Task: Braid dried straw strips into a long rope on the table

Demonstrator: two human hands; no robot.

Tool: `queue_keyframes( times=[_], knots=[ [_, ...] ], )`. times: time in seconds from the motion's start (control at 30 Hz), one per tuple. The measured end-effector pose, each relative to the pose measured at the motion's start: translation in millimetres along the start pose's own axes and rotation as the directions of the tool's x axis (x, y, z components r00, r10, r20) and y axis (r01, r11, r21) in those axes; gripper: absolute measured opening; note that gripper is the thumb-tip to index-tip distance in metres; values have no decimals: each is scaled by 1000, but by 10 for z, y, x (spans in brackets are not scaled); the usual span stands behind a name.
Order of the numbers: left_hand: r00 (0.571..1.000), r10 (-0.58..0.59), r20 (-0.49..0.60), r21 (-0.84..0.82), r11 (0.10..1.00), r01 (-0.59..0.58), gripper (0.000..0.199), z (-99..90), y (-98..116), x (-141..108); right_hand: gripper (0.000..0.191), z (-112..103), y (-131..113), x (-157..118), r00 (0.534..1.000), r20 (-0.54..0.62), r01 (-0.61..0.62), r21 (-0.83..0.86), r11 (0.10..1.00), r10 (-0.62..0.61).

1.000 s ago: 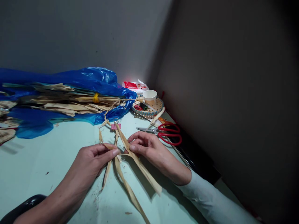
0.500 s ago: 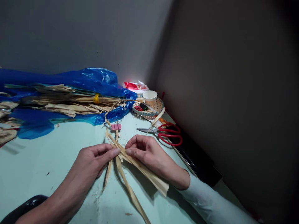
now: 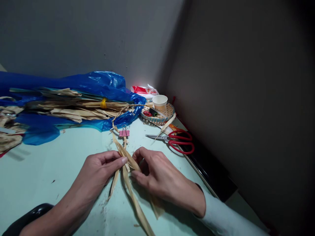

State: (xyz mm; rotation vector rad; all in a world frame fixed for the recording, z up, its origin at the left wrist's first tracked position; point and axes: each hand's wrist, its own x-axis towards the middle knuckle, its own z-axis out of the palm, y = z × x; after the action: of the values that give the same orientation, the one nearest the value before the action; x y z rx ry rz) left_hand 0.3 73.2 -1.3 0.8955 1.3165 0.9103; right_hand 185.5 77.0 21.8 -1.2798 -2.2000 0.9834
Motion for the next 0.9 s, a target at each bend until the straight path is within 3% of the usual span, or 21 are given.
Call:
queue_keyframes(
  times=[0.2,0.4,0.6,0.8,0.9],
  knots=[
    [999,38,-25,16,999,-38,14,14,7,2,16,-110,-40,-31,998,38,45,-70,997,-43],
    [999,33,-30,26,999,-32,20,-3,-37,36,26,-229,3,-47,983,184,-39,209,977,0],
    [999,35,24,30,999,-36,21,-11,-18,31,22,-243,80,21,989,134,-87,180,980,63],
    [1000,7,18,5,1000,-7,13,23,15,-7,17,-188,78,58,978,168,-176,319,931,128],
    [1000,14,15,37,999,-14,15,21,5,-25,14,-122,49,67,986,81,-166,317,934,147]
  ],
)
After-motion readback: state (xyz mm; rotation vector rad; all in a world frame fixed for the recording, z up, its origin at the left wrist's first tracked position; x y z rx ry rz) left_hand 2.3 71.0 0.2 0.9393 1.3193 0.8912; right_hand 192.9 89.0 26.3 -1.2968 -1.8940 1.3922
